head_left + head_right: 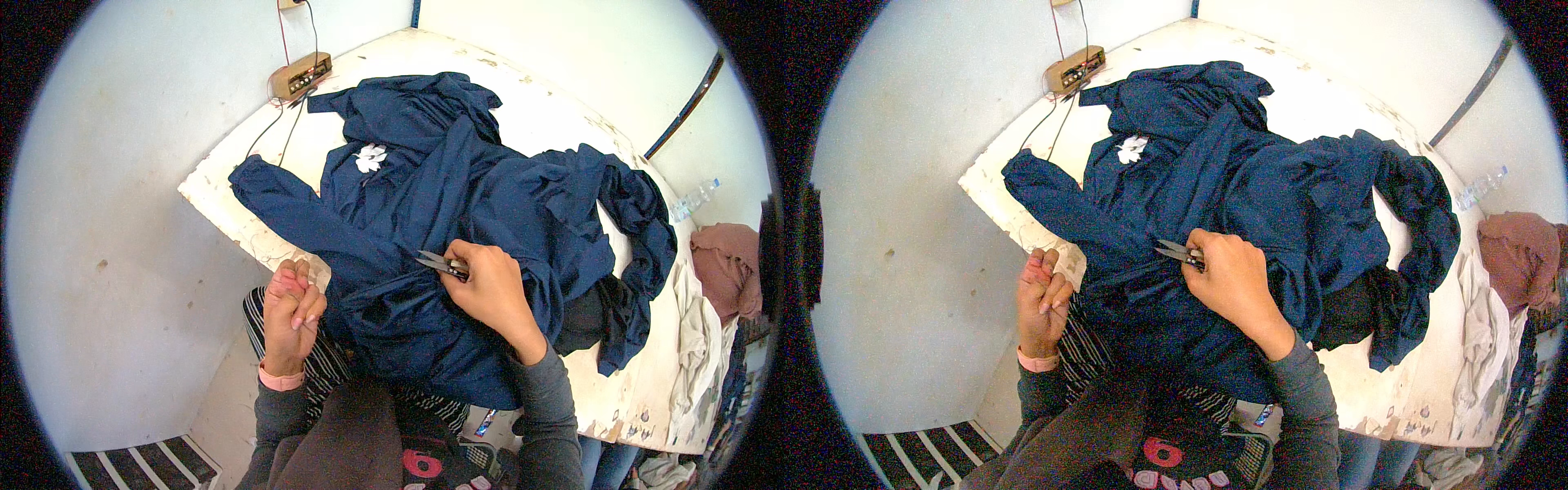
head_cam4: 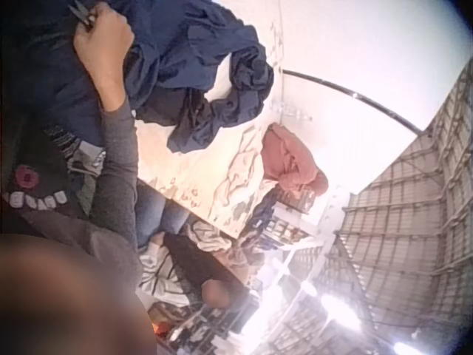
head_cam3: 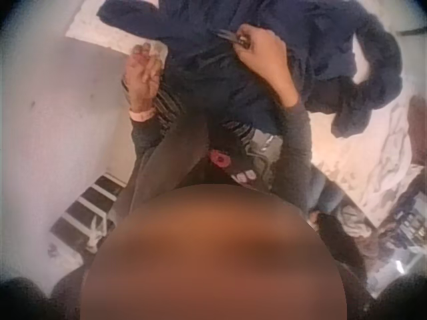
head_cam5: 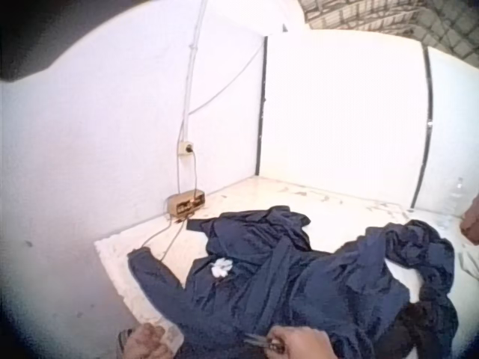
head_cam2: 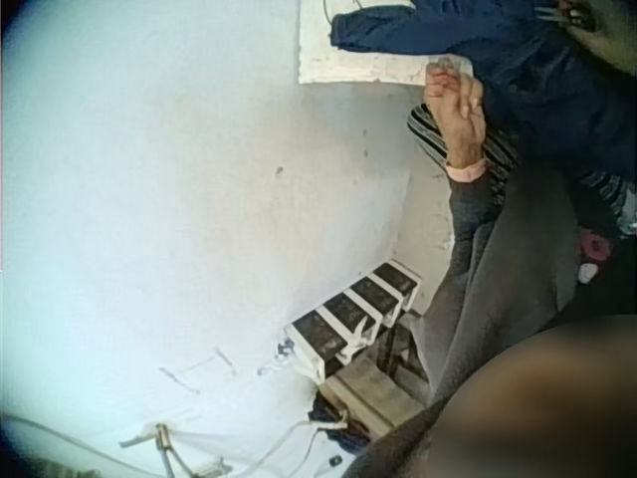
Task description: The person uses a seam ripper to remove loose threads and small fabric bits from a dark blue garment laid on a table. They repeatedly pick at the fabric, pull out threads, and adjust the garment to access different areas.
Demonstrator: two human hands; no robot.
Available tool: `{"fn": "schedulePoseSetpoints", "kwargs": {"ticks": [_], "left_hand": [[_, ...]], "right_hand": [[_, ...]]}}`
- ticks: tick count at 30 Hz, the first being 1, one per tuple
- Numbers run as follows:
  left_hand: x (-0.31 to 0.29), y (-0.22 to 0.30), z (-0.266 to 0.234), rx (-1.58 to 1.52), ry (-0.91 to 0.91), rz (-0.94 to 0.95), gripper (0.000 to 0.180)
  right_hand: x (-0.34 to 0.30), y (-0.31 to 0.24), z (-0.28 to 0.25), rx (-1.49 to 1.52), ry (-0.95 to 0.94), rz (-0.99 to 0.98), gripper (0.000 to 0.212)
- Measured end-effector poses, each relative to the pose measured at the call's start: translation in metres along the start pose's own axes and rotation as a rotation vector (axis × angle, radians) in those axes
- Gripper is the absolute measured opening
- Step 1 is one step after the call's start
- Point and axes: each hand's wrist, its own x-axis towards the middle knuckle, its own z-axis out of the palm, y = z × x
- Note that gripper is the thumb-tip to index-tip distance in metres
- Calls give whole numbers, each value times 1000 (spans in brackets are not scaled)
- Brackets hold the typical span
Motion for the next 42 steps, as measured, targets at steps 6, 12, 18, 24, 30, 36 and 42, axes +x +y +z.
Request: {"fn": "schedulePoseSetpoints", "kwargs": {"ticks": [6, 12, 18, 24, 30, 36, 42], "left_hand": [[-2, -11, 7, -254, 92, -41, 8], [5, -2, 11, -114, 80, 0, 14], [5, -2, 19, 384, 251, 138, 12], [7, -1, 9, 427, 145, 149, 19], [8, 1, 12, 383, 157, 101, 18], [13, 2, -3, 372, 201, 101, 16], [23, 62, -75, 1605, 594, 831, 27]], "right_hand": [[0, -5, -4, -27, 31, -25, 11], [-5, -51, -33, 78, 37, -176, 26], [19, -87, -20, -113, -221, -479, 22], [43, -114, 4, -183, -281, -663, 21], [50, -132, 16, -344, -332, -740, 9], [55, -133, 16, -392, -369, -737, 12], [40, -114, -4, -191, -284, -582, 42]]}}
